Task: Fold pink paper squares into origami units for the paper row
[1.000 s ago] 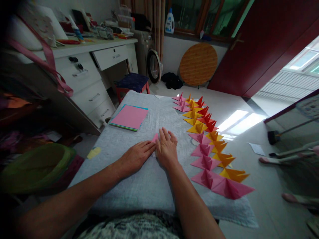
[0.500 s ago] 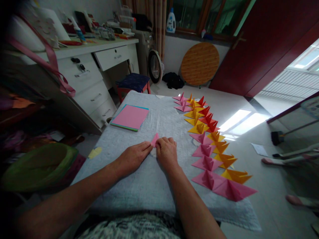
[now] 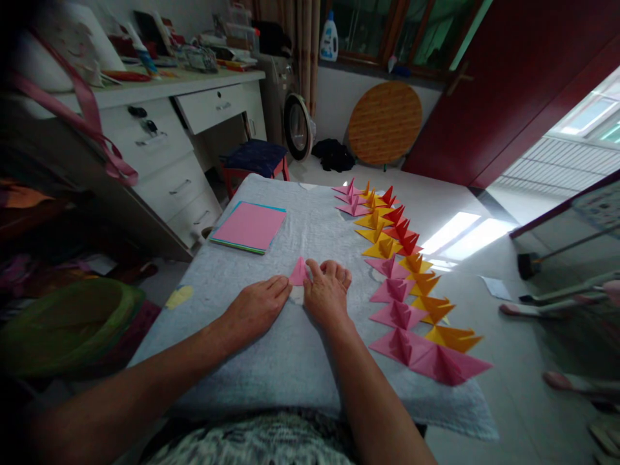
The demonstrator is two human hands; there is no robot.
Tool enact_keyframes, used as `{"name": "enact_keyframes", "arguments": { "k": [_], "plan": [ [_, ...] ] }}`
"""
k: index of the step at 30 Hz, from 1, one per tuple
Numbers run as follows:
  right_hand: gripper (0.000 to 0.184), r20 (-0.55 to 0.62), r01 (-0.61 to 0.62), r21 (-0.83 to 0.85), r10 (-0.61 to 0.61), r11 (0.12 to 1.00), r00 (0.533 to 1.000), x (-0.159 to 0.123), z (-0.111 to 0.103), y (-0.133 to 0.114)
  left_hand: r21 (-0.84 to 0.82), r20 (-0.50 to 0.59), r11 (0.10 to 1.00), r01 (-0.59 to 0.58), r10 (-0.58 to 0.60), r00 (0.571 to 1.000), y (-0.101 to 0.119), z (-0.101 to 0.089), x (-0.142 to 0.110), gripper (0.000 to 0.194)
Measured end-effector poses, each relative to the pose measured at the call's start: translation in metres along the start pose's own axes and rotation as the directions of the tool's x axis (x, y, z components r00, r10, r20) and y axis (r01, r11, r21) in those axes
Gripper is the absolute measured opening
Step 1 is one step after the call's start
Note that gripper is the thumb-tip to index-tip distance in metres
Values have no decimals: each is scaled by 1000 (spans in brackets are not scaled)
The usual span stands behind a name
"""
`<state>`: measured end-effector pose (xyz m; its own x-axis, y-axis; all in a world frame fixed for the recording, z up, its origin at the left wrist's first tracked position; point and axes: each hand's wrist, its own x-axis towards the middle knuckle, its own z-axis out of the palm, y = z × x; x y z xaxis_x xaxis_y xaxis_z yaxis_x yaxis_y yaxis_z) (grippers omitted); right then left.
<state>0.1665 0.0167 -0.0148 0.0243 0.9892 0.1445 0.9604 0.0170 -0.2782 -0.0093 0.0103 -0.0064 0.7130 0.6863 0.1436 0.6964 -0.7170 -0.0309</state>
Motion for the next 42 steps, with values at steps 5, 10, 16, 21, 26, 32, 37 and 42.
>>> {"name": "enact_keyframes", "arguments": {
  "k": [5, 10, 16, 21, 26, 32, 37, 42],
  "plan": [
    [44, 2, -13, -2, 13, 1000, 1000, -2, 1, 9, 16, -5, 999, 29, -29, 1000, 1, 1, -2, 23],
    [43, -38, 3, 115, 1, 993, 999, -2, 0, 14, -167, -82, 982, 85, -100, 992, -10, 4, -2, 19],
    [36, -95, 69, 348, -38, 935, 995, 3, -1, 17, -514, -258, 829, 222, -395, 882, -21, 9, 13, 29],
    [35, -117, 124, 457, -78, 881, 990, 4, 2, 18, -676, -200, 717, 172, -402, 893, -23, 14, 22, 29],
    [31, -157, 175, 521, -107, 836, 982, 3, 5, 19, -743, -217, 667, 62, -328, 919, -25, 12, 21, 26],
    [38, -191, 194, 504, -111, 841, 975, 3, 7, 19, -797, -214, 596, 95, -427, 879, -23, 11, 19, 36],
    [31, -173, 216, 524, -145, 824, 974, 2, 8, 20, -846, -133, 521, 112, -410, 902, -23, 10, 19, 26],
    [24, -125, 215, 517, -175, 829, 977, -1, 2, 17, -781, -197, 609, 140, -452, 870, -22, 12, 22, 25]
  ]
}}
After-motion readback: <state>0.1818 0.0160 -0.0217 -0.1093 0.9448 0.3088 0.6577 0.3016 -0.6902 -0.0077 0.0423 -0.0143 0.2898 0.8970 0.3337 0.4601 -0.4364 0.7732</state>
